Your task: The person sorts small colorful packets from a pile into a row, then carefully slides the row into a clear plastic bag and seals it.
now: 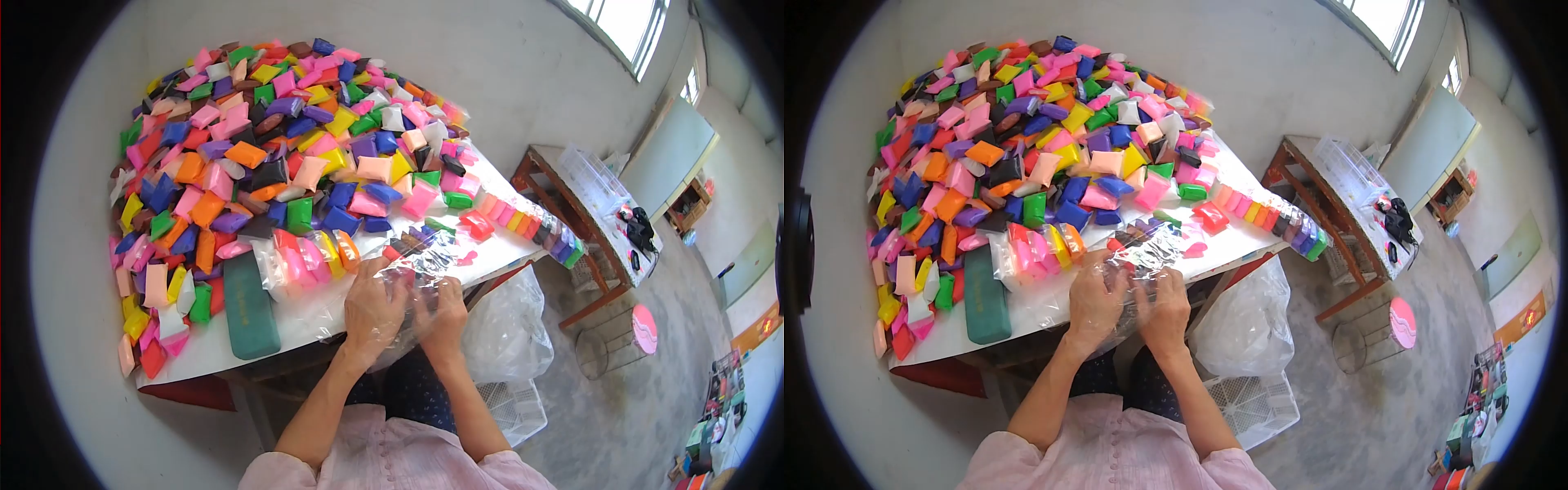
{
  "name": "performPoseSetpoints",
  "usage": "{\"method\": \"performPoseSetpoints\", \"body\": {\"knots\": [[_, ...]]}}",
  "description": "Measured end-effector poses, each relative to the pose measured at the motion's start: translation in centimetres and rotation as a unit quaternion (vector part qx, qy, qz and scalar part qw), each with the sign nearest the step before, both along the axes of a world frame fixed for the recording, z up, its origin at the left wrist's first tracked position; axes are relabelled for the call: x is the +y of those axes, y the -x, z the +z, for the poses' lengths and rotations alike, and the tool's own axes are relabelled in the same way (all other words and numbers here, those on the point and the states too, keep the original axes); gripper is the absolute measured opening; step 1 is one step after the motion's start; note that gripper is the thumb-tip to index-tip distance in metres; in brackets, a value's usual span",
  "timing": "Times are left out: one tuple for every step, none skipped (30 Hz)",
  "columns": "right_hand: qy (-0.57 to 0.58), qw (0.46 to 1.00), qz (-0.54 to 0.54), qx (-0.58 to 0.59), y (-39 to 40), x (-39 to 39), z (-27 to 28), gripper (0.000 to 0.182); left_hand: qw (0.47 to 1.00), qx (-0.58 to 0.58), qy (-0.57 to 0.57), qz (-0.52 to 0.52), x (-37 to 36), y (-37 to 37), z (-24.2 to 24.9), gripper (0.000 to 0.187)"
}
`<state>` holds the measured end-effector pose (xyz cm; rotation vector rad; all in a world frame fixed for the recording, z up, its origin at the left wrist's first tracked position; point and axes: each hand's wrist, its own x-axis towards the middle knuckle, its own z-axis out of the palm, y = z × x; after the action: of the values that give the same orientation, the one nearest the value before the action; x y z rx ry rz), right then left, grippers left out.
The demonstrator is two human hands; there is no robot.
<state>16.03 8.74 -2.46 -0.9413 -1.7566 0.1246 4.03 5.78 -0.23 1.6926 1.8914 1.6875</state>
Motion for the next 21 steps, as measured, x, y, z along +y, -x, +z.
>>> {"method": "performPoseSetpoints", "body": {"knots": [[-0.011,1.0,0.002,0.001,-0.3,-0.1,0.1,0.026,1.0,-0.001,-0.007,-0.008,-0.2,0.0,0.3,0.03],[-0.022,1.0,0.003,0.001,-0.5,-0.2,0.2,0.023,1.0,-0.003,-0.013,-0.016,-0.4,0.0,0.5,0.031],[-0.011,1.0,0.008,-0.007,-0.5,-0.2,0.1,0.022,1.0,-0.009,-0.005,-0.019,-0.5,-0.1,0.5,0.032],[0.001,1.0,0.013,-0.015,-0.4,-0.2,0.0,0.02,1.0,-0.013,0.003,-0.021,-0.5,-0.1,0.4,0.032],[0.012,1.0,0.018,-0.023,-0.2,-0.2,0.0,0.018,0.999,-0.017,0.011,-0.025,-0.5,0.0,0.4,0.033],[0.002,0.999,0.011,-0.039,-0.1,-0.2,0.1,0.018,0.999,-0.017,0.006,-0.028,-0.4,0.1,0.4,0.033],[-0.009,0.998,0.003,-0.055,0.1,-0.3,0.3,0.018,0.999,-0.016,0.001,-0.032,-0.3,0.2,0.2,0.032],[-0.019,0.997,-0.006,-0.071,0.2,-0.5,0.5,0.018,0.999,-0.015,-0.005,-0.037,-0.3,0.3,0.1,0.032],[0.005,0.996,-0.017,-0.085,-0.1,-1.2,1.0,0.017,0.999,-0.017,-0.001,-0.036,-0.3,0.3,0.0,0.032],[0.028,0.994,-0.027,-0.099,-0.8,-2.5,2.0,0.017,0.999,-0.02,0.002,-0.033,-0.4,0.2,0.0,0.031],[0.05,0.992,-0.036,-0.113,-1.7,-3.8,3.2,0.016,0.999,-0.022,0.003,-0.03,-0.4,0.3,-0.1,0.031],[0.084,0.992,-0.001,-0.093,-2.8,-5.3,4.7,0.015,0.999,0.031,-0.032,-0.01,-0.1,0.5,-0.8,0.031],[0.121,0.989,0.032,-0.075,-3.8,-7.0,6.5,0.015,0.999,0.028,-0.027,-0.011,0.0,0.5,-0.6,0.032],[0.113,0.991,0.032,-0.057,-3.9,-8.3,8.9,0.014,0.999,0.024,-0.018,-0.013,-0.2,0.3,-0.3,0.033],[0.105,0.993,0.031,-0.036,-3.6,-9.2,11.7,0.014,1.0,0.023,-0.009,-0.017,-0.3,0.1,-0.2,0.034],[0.096,0.995,0.031,-0.012,-3.0,-9.2,13.6,0.015,0.999,0.043,-0.028,-0.011,0.0,0.1,-0.7,0.035],[0.077,0.994,0.045,-0.057,-1.6,-8.0,15.2,0.019,0.998,0.046,-0.029,-0.018,0.2,0.2,-1.1,0.036],[0.057,0.991,0.059,-0.102,0.3,-6.6,16.6,0.023,0.998,0.048,-0.032,-0.024,0.3,0.2,-1.4,0.036],[0.042,0.985,0.042,-0.164,2.4,-5.0,16.8,0.031,0.998,0.051,-0.034,-0.031,0.3,0.2,-1.5,0.037],[0.027,0.974,0.025,-0.225,4.6,-3.5,16.3,0.039,0.993,0.061,-0.083,-0.06,-0.2,0.4,-1.0,0.037],[0.061,0.957,0.031,-0.282,6.8,-2.1,16.2,0.048,0.993,0.057,-0.087,-0.061,-0.2,0.5,-1.1,0.038]]}}
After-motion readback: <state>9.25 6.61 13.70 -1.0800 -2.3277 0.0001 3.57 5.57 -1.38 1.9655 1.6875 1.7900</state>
